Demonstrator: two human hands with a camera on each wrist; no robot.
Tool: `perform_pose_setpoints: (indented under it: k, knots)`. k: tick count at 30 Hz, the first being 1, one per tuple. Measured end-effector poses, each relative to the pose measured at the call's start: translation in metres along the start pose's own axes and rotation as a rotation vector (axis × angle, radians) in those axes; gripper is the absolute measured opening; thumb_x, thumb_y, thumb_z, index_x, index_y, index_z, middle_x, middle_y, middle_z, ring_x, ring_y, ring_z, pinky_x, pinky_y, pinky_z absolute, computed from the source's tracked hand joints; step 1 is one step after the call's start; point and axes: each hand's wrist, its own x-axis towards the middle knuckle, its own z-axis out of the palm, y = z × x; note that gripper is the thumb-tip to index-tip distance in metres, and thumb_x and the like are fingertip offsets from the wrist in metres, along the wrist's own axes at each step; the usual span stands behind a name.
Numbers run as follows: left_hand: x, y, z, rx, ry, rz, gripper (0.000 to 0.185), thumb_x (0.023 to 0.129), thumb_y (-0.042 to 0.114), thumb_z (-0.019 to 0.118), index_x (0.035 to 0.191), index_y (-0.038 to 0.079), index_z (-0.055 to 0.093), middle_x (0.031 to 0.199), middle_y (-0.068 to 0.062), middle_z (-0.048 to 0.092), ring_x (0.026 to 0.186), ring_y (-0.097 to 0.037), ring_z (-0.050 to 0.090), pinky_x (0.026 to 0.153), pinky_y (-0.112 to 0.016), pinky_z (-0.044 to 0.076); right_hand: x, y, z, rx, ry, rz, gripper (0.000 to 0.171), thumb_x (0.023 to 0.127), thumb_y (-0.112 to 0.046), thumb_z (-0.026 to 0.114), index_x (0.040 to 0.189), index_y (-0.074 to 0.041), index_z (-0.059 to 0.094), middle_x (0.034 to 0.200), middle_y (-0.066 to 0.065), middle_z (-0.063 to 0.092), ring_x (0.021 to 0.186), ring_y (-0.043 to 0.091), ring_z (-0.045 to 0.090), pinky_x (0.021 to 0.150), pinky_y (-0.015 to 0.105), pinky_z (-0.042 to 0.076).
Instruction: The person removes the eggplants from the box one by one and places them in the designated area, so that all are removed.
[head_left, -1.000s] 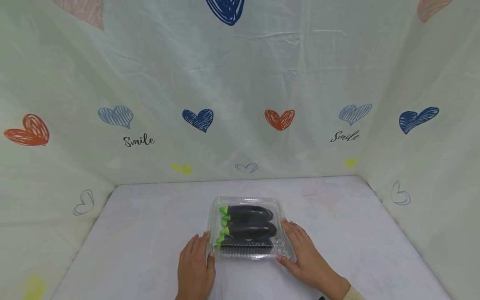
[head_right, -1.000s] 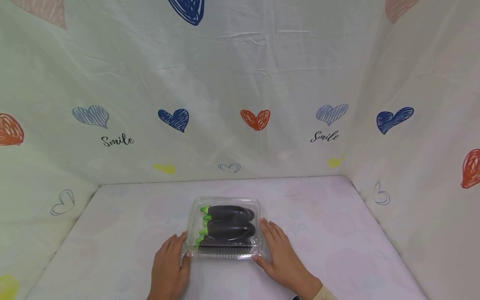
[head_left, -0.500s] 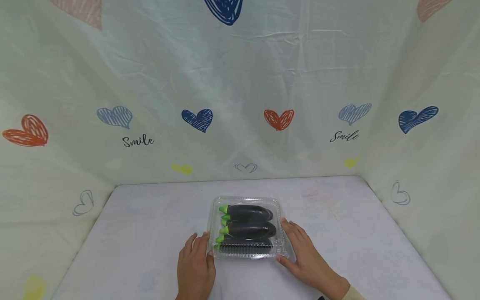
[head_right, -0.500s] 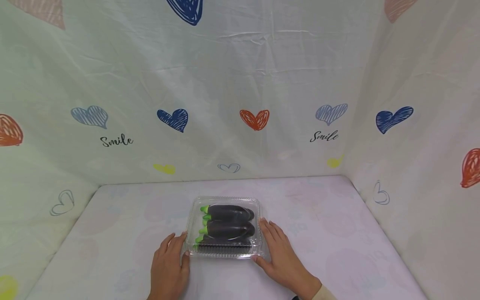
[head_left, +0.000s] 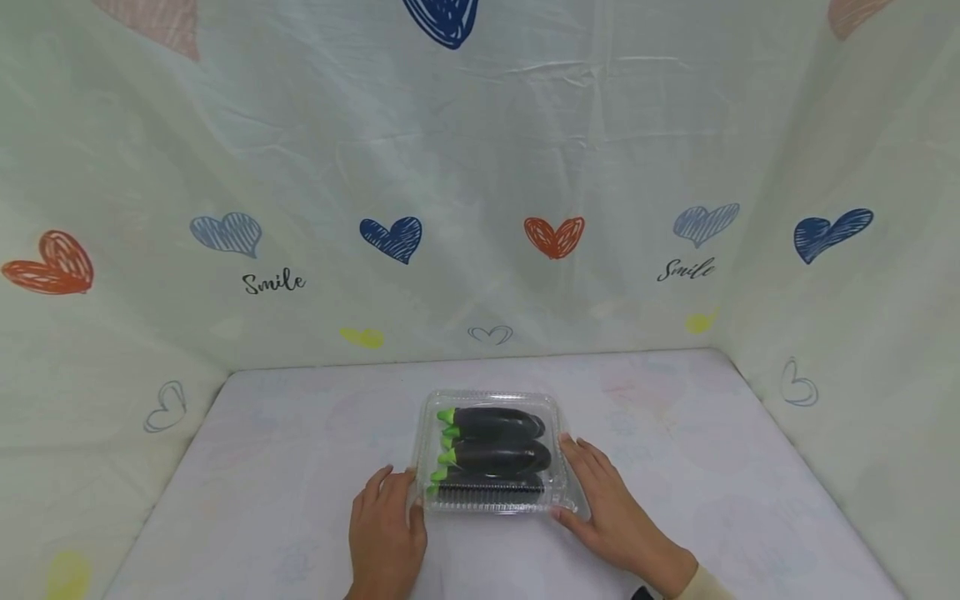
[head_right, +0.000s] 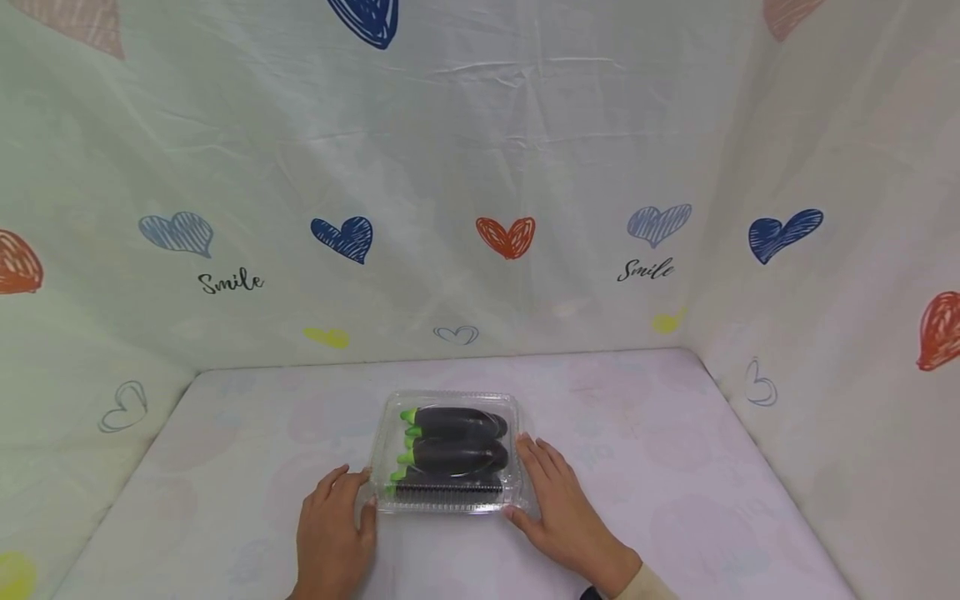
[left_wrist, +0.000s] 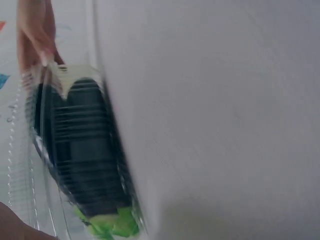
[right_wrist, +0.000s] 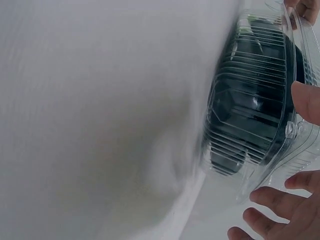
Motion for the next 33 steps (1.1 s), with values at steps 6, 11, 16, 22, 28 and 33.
perform_pose_setpoints:
  k: [6, 11, 16, 22, 28, 33]
  knots:
    - [0.002, -0.002, -0.001, -0.027, 0.039, 0.033, 0.032, 0.074, 0.007, 0.072, 0.104, 0.007, 0.06, 0.099, -0.007, 0.062, 0.115, -0.03, 0.047, 0.095, -0.048, 0.034, 0.002, 0.0, -0.001, 0.015, -0.012, 0.017, 0.093, 0.077, -0.039, 0.072, 0.149, -0.014, 0.018, 0.144, 0.006, 0.034, 0.133, 0.029, 0.027, 0.102, 0.054, 0.03]
    - [0.003, -0.002, -0.003, -0.016, 0.024, 0.033, 0.032, 0.074, 0.008, 0.072, 0.103, 0.007, 0.06, 0.1, -0.008, 0.062, 0.114, -0.031, 0.047, 0.096, -0.048, 0.032, 0.002, 0.0, 0.0, 0.021, -0.008, 0.025, 0.093, 0.076, -0.039, 0.073, 0.149, -0.015, 0.018, 0.145, 0.003, 0.033, 0.133, 0.029, 0.027, 0.101, 0.054, 0.031]
    - [0.003, -0.003, -0.004, -0.016, 0.01, 0.029, 0.032, 0.075, 0.01, 0.072, 0.104, 0.007, 0.06, 0.102, -0.008, 0.062, 0.113, -0.031, 0.047, 0.097, -0.048, 0.031, 0.002, 0.001, -0.001, 0.026, -0.01, 0.024, 0.092, 0.077, -0.04, 0.072, 0.148, -0.015, 0.019, 0.147, 0.003, 0.03, 0.133, 0.031, 0.027, 0.101, 0.055, 0.031]
    - [0.004, -0.002, -0.005, -0.031, -0.05, -0.01, 0.034, 0.077, 0.012, 0.071, 0.108, 0.009, 0.057, 0.104, -0.007, 0.061, 0.11, -0.027, 0.048, 0.096, -0.047, 0.032, 0.002, 0.002, -0.003, 0.027, -0.016, 0.022, 0.092, 0.077, -0.042, 0.072, 0.148, -0.016, 0.02, 0.147, 0.002, 0.031, 0.132, 0.03, 0.027, 0.101, 0.055, 0.031]
    - [0.005, -0.001, -0.009, -0.061, -0.103, -0.062, 0.04, 0.079, 0.014, 0.07, 0.114, 0.006, 0.052, 0.108, -0.006, 0.057, 0.107, -0.026, 0.049, 0.092, -0.046, 0.036, 0.003, 0.002, -0.005, 0.023, -0.027, 0.007, 0.092, 0.077, -0.043, 0.072, 0.148, -0.016, 0.019, 0.146, 0.004, 0.032, 0.132, 0.031, 0.028, 0.1, 0.056, 0.031]
    - [0.006, 0.0, -0.011, -0.105, -0.166, -0.141, 0.057, 0.079, 0.015, 0.071, 0.128, 0.006, 0.042, 0.112, -0.004, 0.055, 0.103, -0.023, 0.051, 0.087, -0.044, 0.042, 0.005, 0.002, -0.007, 0.025, -0.05, 0.014, 0.093, 0.078, -0.042, 0.071, 0.149, -0.017, 0.017, 0.146, 0.003, 0.031, 0.132, 0.027, 0.028, 0.1, 0.056, 0.031]
